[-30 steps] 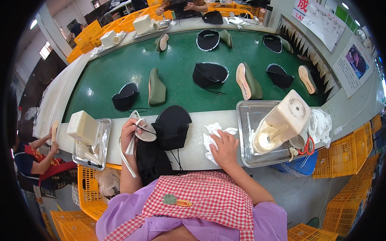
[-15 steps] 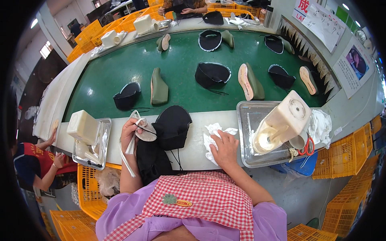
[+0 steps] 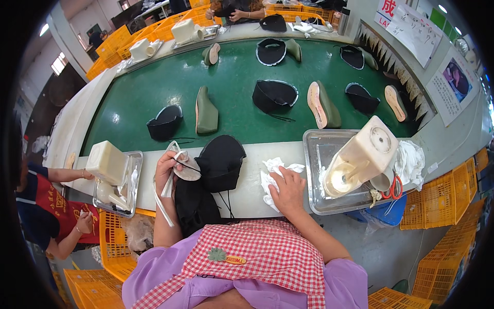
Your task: The person takes shoe uppers from a basket, applies glue along their edges using a brush, and places them onto a conveyor belt. The person then retrieves shoe linings with straps from the basket and threads the straps through a shoe upper by hand.
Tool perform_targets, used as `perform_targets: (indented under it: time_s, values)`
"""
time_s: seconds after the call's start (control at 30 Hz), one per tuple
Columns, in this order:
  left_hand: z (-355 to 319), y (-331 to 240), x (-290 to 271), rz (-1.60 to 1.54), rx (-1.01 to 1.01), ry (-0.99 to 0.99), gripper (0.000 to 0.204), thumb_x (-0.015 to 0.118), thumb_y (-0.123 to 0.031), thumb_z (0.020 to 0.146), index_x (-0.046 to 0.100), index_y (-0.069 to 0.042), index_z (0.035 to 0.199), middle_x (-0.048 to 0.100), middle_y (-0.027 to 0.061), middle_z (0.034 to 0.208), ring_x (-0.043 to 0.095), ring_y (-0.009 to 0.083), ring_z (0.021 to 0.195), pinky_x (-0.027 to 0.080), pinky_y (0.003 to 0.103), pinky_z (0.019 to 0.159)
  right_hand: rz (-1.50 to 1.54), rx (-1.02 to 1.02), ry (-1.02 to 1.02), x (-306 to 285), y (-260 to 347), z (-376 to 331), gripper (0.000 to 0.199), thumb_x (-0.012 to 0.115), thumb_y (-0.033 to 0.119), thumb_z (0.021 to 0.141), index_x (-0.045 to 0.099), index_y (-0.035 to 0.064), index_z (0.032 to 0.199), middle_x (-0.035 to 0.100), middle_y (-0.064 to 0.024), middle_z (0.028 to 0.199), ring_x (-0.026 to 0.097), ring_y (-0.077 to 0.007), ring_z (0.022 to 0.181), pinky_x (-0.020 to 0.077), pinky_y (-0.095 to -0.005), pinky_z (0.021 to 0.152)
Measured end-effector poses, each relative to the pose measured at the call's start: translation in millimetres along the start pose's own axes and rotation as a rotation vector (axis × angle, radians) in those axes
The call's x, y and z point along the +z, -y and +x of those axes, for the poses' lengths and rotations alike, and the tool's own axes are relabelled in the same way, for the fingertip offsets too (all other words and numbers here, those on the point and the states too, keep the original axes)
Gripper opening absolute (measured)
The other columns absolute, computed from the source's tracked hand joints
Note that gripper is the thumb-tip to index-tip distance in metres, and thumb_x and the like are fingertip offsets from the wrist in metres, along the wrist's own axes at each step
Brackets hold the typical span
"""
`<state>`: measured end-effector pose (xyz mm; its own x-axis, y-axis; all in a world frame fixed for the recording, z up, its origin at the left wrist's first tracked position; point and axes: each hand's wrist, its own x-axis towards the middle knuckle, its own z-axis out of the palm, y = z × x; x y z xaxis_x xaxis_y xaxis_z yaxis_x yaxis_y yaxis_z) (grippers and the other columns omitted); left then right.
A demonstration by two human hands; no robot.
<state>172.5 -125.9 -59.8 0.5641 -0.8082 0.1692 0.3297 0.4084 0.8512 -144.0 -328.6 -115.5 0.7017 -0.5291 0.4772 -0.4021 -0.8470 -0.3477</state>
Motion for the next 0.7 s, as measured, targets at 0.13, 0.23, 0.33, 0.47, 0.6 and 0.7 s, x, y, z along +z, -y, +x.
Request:
perform_targets:
  time_s: [0.13, 0.23, 0.33, 0.47, 0.6, 0.7]
  values:
    - [1.5, -0.5, 1.6, 0.014, 0.009, -0.01, 0.016, 0.054, -0.004, 0.086, 0.062, 0.006, 0.095, 0.064, 0.0098, 0.076, 0.061, 0.0139, 0.068, 0.051, 0.025, 0.071, 0.004, 0.0, 0.002, -0.1, -0.7, 0.4, 0.038, 0.07, 0.023, 0.078, 0.064, 0.0152, 0.114, 0.056, -0.0074, 0.128, 0.049, -0.0278, 0.114, 0.0335, -0.0435, 0.087]
    - [1.2, -0.9, 2.3, -0.011, -0.004, 0.011, 0.016, 0.054, -0.004, 0.085, 0.062, 0.006, 0.095, 0.065, 0.0103, 0.078, 0.061, 0.0138, 0.068, 0.051, 0.025, 0.072, 0.008, 0.0, 0.0, -0.3, -1.2, -0.2, 0.038, 0.07, 0.024, 0.078, 0.064, 0.0151, 0.114, 0.056, -0.0075, 0.128, 0.049, -0.0276, 0.114, 0.0334, -0.0434, 0.088]
    - [0.4, -1.2, 4.6, -0.013, -0.013, -0.027, 0.015, 0.054, -0.004, 0.085, 0.062, 0.006, 0.094, 0.065, 0.0105, 0.079, 0.061, 0.0138, 0.068, 0.051, 0.025, 0.072, 0.012, 0.004, 0.002, -0.1, -1.5, -0.3, 0.038, 0.07, 0.023, 0.077, 0.065, 0.0151, 0.114, 0.056, -0.0074, 0.128, 0.049, -0.0274, 0.114, 0.0334, -0.0434, 0.088]
    - [0.2, -0.8, 2.7, -0.018, -0.004, 0.002, 0.015, 0.054, -0.003, 0.085, 0.062, 0.006, 0.094, 0.065, 0.0104, 0.08, 0.061, 0.0138, 0.068, 0.052, 0.026, 0.072, 0.006, -0.003, 0.003, -0.5, -1.2, -0.5, 0.038, 0.07, 0.023, 0.077, 0.065, 0.0152, 0.115, 0.056, -0.0072, 0.128, 0.049, -0.0273, 0.113, 0.0335, -0.0432, 0.088]
    - [0.7, -0.6, 3.0, -0.013, -0.001, 0.007, 0.015, 0.054, -0.004, 0.085, 0.062, 0.005, 0.094, 0.065, 0.0102, 0.079, 0.061, 0.0138, 0.067, 0.051, 0.025, 0.072, 0.012, -0.004, -0.009, 0.7, -2.1, -0.7, 0.038, 0.07, 0.024, 0.078, 0.065, 0.0151, 0.114, 0.056, -0.0073, 0.128, 0.049, -0.0274, 0.113, 0.0334, -0.0431, 0.088]
    - [0.7, -0.3, 2.3, -0.02, 0.001, 0.008, 0.015, 0.054, -0.004, 0.085, 0.062, 0.005, 0.095, 0.065, 0.0103, 0.079, 0.061, 0.0137, 0.067, 0.051, 0.025, 0.072, 0.013, 0.0, -0.004, 0.8, -1.9, -0.8, 0.038, 0.07, 0.024, 0.078, 0.065, 0.015, 0.114, 0.056, -0.0074, 0.128, 0.049, -0.0274, 0.112, 0.0333, -0.0431, 0.087]
